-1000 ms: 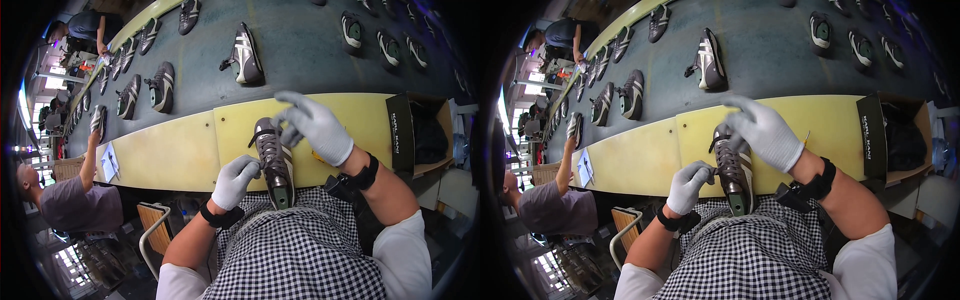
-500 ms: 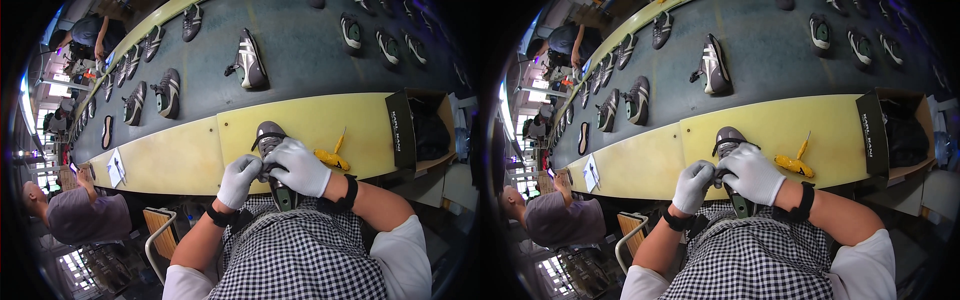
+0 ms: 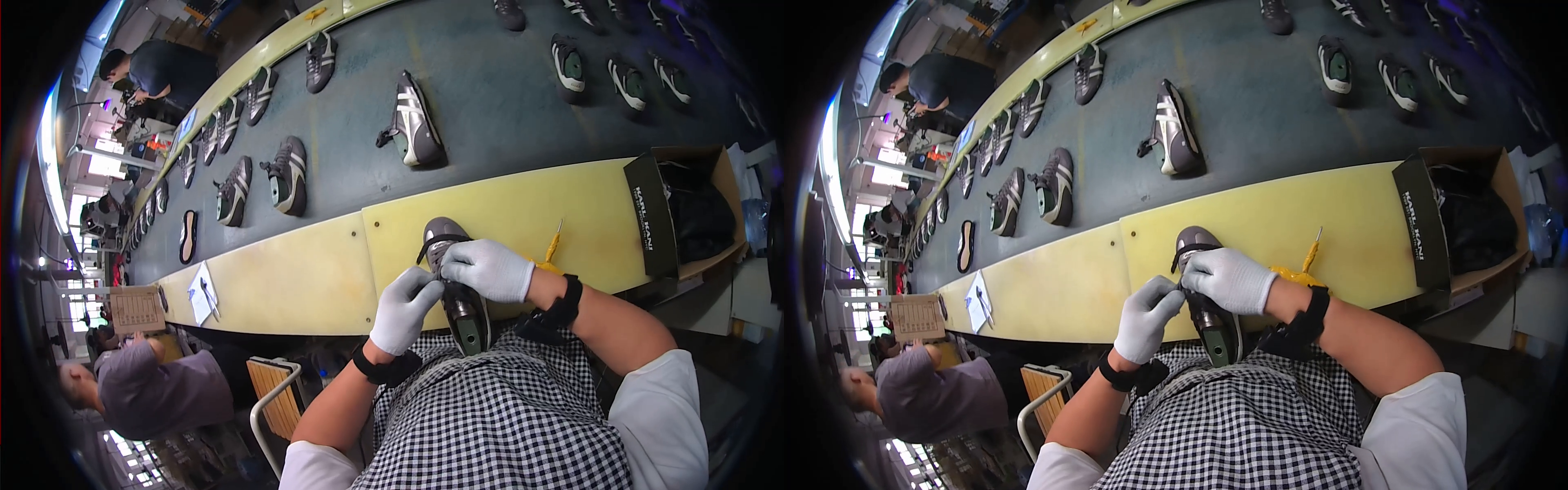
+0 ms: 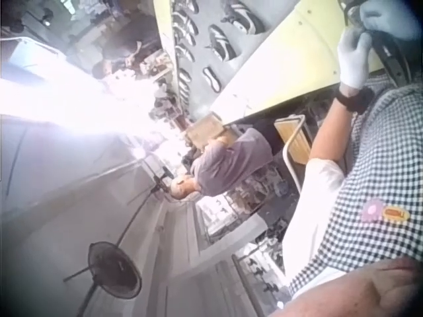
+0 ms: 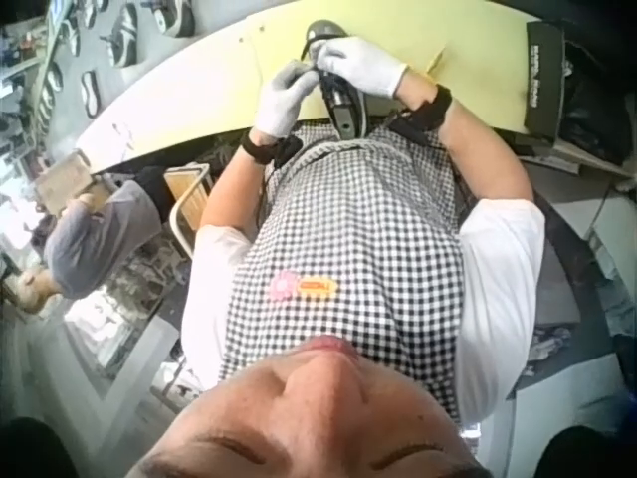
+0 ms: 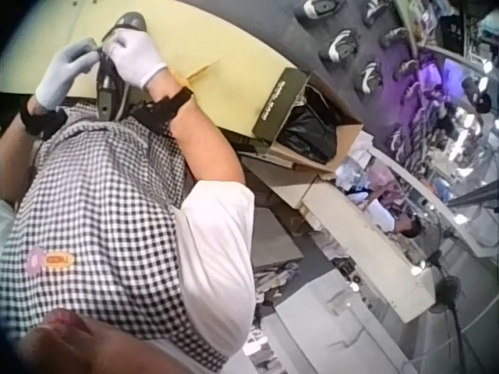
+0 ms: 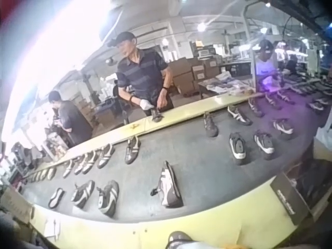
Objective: The recorder is lacing a shoe on a production line using a small tool.
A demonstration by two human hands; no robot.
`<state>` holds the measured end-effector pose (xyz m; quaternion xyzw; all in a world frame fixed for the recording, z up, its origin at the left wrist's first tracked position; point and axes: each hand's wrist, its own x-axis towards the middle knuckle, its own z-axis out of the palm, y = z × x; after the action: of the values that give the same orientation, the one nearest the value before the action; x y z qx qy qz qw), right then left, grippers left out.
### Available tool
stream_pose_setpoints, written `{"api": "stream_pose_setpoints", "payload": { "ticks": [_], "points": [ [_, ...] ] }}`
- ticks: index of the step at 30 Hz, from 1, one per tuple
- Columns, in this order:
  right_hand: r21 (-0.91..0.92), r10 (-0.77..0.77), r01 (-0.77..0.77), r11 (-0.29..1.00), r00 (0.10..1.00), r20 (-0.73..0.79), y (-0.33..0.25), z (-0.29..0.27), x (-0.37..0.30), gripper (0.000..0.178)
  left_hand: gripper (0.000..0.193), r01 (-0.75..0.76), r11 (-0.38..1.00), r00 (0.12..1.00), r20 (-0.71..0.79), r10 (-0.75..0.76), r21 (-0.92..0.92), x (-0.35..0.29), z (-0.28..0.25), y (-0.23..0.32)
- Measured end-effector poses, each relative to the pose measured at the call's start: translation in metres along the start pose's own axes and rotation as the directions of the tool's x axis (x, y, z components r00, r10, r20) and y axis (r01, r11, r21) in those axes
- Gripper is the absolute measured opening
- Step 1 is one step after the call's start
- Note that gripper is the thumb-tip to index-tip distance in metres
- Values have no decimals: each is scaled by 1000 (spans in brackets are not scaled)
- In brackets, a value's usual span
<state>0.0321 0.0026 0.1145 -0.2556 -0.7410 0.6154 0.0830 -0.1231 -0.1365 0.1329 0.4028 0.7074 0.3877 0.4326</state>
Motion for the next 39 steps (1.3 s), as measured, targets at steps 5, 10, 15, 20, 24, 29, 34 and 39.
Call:
{"api": "stream_pose_setpoints", "payload": {
  "ticks": [5,10,15,20,24,29,34,39],
  "points": [
    [-504,-542,351,789,783,-304,-17,10,-30,12,18,109,939,993,-12,-119,-327,-5,-8,-16],
    [-456,-301,156,876,916,-267,-26,33,-30,16,19,59,936,998,11,-59,-347,-5,-6,-14],
    [-496,-379,203,844,880,-286,-20,41,-22,15,22,119,959,993,57,-108,-258,-12,-10,-3],
    [-248,-399,335,909,873,-280,-20,45,-25,7,31,198,859,973,202,-113,-472,-12,-22,-17],
    [158,-25,45,986,991,-131,-14,38,-36,10,28,191,807,971,225,-73,-558,-19,-13,-22],
    [-379,-52,31,925,998,-47,-30,35,-32,15,24,33,990,996,91,-21,-134,-20,-18,-4],
    [258,-241,283,924,953,-183,-39,33,-42,12,27,268,829,944,305,-124,-491,-16,-34,-22],
    [451,114,-20,892,977,-181,-66,23,-31,17,29,306,665,944,310,-116,-682,-20,-36,-23]
  ]
}}
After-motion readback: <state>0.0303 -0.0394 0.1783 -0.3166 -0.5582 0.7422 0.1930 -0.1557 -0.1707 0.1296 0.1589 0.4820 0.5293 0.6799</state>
